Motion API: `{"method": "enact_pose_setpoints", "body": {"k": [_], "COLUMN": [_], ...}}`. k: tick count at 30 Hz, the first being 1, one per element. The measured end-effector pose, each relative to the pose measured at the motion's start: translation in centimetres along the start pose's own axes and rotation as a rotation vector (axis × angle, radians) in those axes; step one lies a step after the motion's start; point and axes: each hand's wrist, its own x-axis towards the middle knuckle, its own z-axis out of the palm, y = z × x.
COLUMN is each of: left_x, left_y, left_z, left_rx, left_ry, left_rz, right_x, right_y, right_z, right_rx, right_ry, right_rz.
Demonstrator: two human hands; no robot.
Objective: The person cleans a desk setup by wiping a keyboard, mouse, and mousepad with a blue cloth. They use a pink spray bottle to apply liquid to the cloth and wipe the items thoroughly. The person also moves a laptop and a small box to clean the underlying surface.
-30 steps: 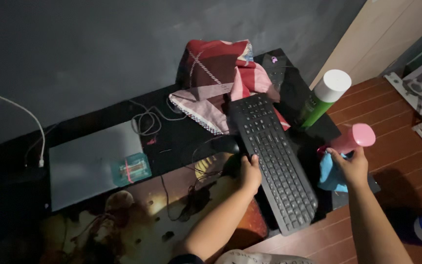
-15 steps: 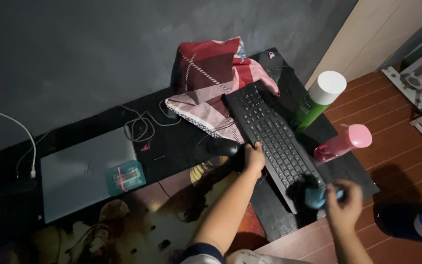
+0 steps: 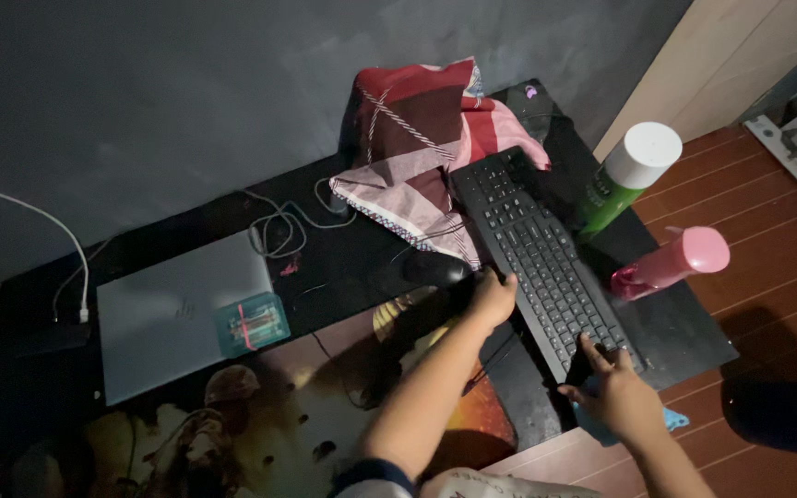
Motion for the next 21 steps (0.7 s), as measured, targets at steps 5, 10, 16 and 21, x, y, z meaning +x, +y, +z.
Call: {"method": "enact_pose_setpoints", "body": {"k": [5,10,16,21], "left_x": [-6.0,-11.9,-12.6,-10.5], "left_y": [2.3,5.8,4.9,4.0], "left_z": [-9.5,-21.7,-24.3,-23.5], "left_rx": [0.097,0.611,0.841,0.494], "left_ry": [-0.093,0.228,0.313,0.164], "left_rz": [0.164,0.341,0.582,0.555], "right_x": [-0.2,-0.7,0.9,2.7], "right_y": [-0.5,-6.1,-11.0,-8.3], "right_z": [-0.3,-1.1,3.2,4.3], "right_rx": [0.101,0.366,0.024,0.425], "right_ry": [0.062,0.017,-0.062,0.091], "right_rz": [-0.061,-0.368,-0.413,-0.590]}}
